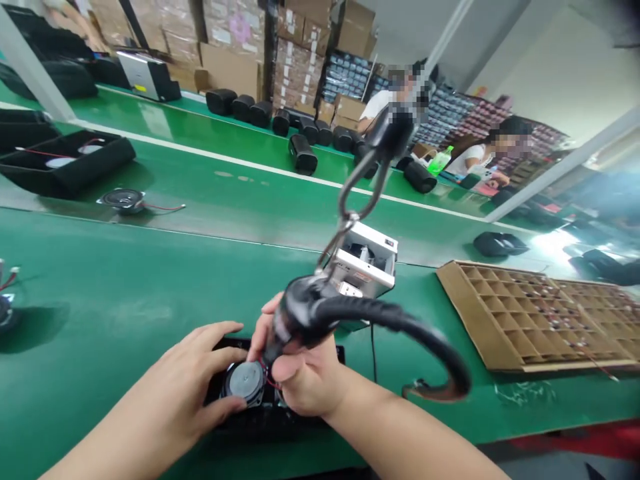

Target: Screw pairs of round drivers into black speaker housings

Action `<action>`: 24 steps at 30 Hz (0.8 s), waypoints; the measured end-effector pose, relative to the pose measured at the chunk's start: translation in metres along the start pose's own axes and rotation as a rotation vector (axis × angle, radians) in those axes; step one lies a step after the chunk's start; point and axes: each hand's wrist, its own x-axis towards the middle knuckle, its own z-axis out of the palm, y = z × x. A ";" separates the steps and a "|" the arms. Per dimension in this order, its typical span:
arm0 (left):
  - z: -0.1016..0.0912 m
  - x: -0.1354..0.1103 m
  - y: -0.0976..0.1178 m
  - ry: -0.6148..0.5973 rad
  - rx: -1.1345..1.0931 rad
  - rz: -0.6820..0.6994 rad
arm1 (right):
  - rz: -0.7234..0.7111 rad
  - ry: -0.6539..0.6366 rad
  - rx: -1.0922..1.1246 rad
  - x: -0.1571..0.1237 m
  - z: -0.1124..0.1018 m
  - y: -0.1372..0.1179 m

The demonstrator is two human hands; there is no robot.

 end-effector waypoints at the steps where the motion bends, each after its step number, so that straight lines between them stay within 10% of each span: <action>1: 0.002 -0.001 -0.002 0.026 0.006 0.002 | -0.033 0.051 0.039 0.003 -0.001 -0.011; 8: 0.018 -0.011 -0.012 0.068 0.049 -0.011 | -0.308 0.376 -0.295 0.044 -0.050 -0.115; 14: 0.015 -0.013 -0.009 0.039 0.018 -0.049 | -0.357 0.165 -0.432 0.052 -0.080 -0.085; 24: -0.012 0.002 0.026 -0.146 -0.080 -0.228 | -0.059 0.331 -0.216 0.035 -0.057 -0.111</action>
